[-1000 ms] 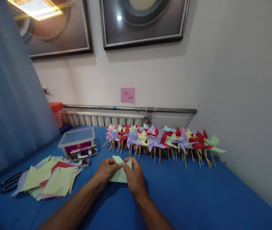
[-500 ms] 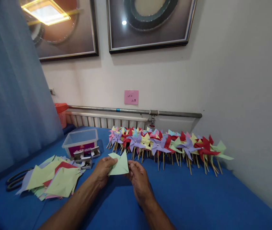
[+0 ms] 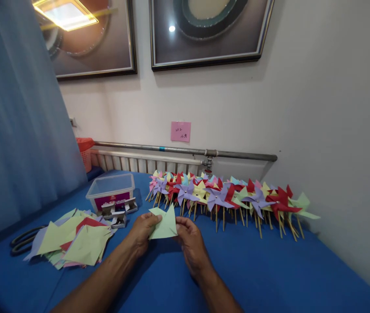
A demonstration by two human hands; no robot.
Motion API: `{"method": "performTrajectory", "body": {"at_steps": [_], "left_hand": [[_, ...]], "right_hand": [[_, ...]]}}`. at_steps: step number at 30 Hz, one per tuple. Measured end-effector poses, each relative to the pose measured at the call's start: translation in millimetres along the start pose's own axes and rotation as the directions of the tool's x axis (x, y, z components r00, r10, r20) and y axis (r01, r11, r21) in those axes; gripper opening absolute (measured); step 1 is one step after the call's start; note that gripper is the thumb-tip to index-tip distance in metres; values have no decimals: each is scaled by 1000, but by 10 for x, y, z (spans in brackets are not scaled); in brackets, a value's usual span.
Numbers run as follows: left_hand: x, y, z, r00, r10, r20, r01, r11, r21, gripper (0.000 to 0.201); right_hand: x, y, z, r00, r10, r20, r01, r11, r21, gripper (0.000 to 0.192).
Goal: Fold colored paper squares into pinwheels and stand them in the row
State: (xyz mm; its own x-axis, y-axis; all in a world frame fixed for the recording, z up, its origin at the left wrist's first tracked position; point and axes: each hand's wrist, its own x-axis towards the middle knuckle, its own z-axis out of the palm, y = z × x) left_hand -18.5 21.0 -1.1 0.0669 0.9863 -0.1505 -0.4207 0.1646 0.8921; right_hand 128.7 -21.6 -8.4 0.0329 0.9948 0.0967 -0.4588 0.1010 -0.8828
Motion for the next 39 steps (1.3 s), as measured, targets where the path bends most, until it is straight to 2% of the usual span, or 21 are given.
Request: {"method": "performTrajectory", "body": {"at_steps": [6, 10, 15, 20, 26, 31, 36, 39], "left_hand": [[1, -81, 27, 998, 57, -26, -53, 991, 126, 31], [-8, -132, 57, 989, 144, -23, -135, 963, 233, 28], [-17, -145, 62, 987, 160, -5, -152, 945, 289, 21], [-17, -170, 69, 978, 207, 1, -195, 922, 334, 17], [-17, -178, 92, 979, 205, -6, -190, 917, 351, 21], [-23, -164, 98, 968, 248, -41, -213, 894, 393, 30], [-64, -141, 93, 949, 310, -55, -250, 847, 470, 21], [-78, -142, 81, 937, 348, -30, -286, 815, 503, 15]], "right_hand": [[15, 101, 30, 1000, -4, 29, 4, 1000, -9, 49], [16, 125, 34, 1000, -21, -1, 20, 999, -39, 45], [-2, 91, 67, 997, -15, -70, 10, 998, -64, 42], [4, 110, 59, 996, -8, -84, 4, 999, -48, 42], [17, 132, 45, 994, 11, -110, -16, 999, -50, 46], [36, 129, 40, 995, -16, -101, 5, 995, -102, 50], [41, 112, 38, 999, -32, -43, 25, 988, -153, 54], [48, 111, 25, 998, -25, -49, 16, 985, -175, 52]]}}
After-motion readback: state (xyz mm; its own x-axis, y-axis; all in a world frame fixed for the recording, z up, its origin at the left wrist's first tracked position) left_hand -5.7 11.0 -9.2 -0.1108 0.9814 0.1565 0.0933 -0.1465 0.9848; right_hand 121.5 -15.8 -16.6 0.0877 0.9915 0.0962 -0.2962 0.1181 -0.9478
